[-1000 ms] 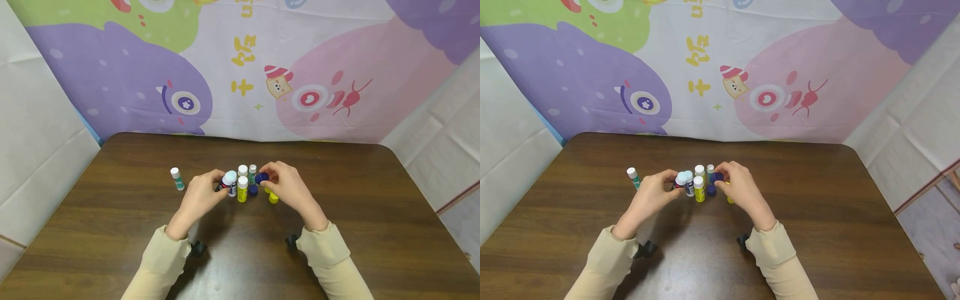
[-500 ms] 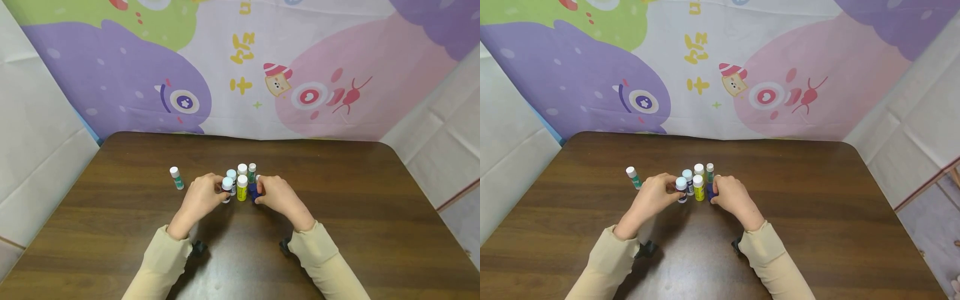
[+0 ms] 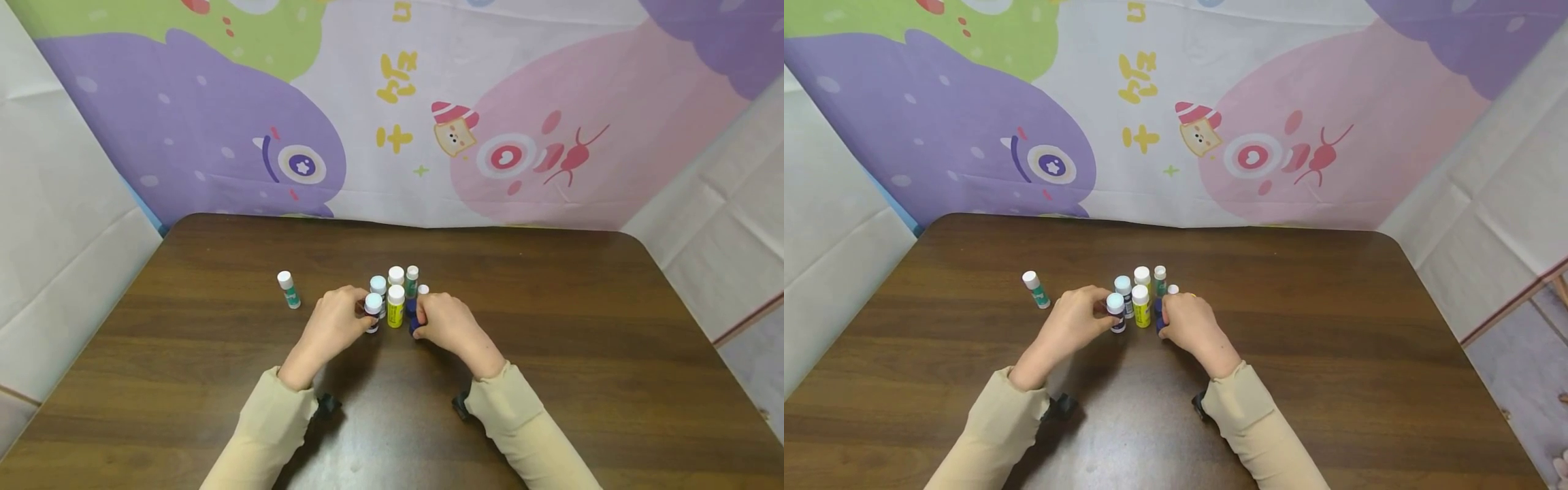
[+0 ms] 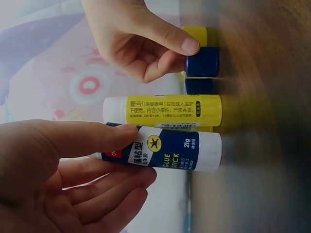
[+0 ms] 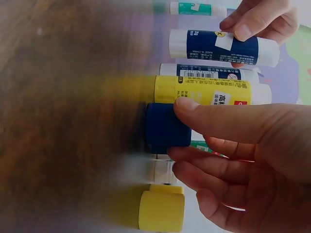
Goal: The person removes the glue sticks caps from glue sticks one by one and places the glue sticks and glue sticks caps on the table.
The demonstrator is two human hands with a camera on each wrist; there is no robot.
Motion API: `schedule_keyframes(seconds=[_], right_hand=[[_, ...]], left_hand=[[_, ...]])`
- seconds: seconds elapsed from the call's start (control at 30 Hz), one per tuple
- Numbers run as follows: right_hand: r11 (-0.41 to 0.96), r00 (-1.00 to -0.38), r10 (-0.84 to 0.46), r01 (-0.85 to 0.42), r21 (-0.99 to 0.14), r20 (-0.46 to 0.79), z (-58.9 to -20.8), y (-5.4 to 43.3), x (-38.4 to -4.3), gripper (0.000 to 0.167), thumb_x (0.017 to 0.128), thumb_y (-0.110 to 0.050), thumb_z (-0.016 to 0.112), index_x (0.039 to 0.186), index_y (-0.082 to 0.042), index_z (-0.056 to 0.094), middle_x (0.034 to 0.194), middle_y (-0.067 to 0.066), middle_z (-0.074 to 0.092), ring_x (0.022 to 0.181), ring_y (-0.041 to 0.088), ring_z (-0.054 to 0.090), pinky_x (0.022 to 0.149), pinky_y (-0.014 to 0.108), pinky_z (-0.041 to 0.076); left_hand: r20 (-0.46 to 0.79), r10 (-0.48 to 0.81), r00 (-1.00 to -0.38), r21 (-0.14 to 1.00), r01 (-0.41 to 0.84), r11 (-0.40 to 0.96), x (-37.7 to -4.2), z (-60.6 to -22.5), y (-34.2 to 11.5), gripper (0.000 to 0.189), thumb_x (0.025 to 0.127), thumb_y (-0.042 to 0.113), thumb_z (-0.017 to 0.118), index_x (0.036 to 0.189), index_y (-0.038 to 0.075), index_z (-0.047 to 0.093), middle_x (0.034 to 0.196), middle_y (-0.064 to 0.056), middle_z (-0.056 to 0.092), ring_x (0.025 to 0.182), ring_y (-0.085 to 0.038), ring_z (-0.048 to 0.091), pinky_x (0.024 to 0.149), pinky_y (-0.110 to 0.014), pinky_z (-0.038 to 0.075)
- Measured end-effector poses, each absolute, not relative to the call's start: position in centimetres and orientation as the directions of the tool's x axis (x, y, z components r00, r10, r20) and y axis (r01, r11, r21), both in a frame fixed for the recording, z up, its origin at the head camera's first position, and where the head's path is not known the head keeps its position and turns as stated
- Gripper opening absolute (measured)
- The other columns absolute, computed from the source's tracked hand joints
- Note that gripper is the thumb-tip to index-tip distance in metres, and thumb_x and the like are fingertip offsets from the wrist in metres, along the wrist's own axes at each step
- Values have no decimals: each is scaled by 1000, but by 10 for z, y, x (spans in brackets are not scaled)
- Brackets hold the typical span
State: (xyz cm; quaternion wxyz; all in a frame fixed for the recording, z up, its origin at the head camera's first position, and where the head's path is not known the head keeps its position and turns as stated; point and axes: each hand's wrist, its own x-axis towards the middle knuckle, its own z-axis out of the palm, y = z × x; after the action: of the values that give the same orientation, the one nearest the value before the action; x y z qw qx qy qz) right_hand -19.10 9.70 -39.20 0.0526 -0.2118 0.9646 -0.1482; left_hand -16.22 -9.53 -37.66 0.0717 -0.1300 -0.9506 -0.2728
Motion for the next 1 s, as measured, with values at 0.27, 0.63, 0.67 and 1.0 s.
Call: schedule_keyframes(seconds=[0.27,0.63,0.67,1.0], right_hand=[[871,-906,-420,-387,-301,-51,-393,96,-191,32,68,-24,79,64,-14,50,61,-3,50,59,14,48,52,28,37],[871,-903,-426,-392,-295,-57,-392,95,-191,31,69,-23,79,64,-13,50,61,-3,49,60,14,47,53,28,37],[872,-903,-426,-392,-294,-58,-392,96,-191,32,69,-23,79,64,-13,49,61,-3,49,60,14,47,53,28,36],[876,-902,-427,-394,-278,-65,-391,95,-190,32,69,-23,79,63,-14,49,61,-3,48,60,15,47,52,28,36]], left_hand=[[177,212,-961,496,273,824,-165,-382,-95,22,68,15,77,86,6,68,79,-7,63,66,-17,54,60,-34,44],[162,207,-965,503,261,824,-166,-383,-94,24,70,17,77,88,5,68,80,-7,63,69,-18,55,61,-34,44],[160,207,-965,503,260,824,-166,-384,-94,24,70,17,77,89,5,68,80,-7,63,69,-18,55,61,-34,44],[112,202,-973,520,230,823,-166,-383,-93,25,71,16,77,90,4,66,78,-5,61,66,-16,52,60,-31,43]])
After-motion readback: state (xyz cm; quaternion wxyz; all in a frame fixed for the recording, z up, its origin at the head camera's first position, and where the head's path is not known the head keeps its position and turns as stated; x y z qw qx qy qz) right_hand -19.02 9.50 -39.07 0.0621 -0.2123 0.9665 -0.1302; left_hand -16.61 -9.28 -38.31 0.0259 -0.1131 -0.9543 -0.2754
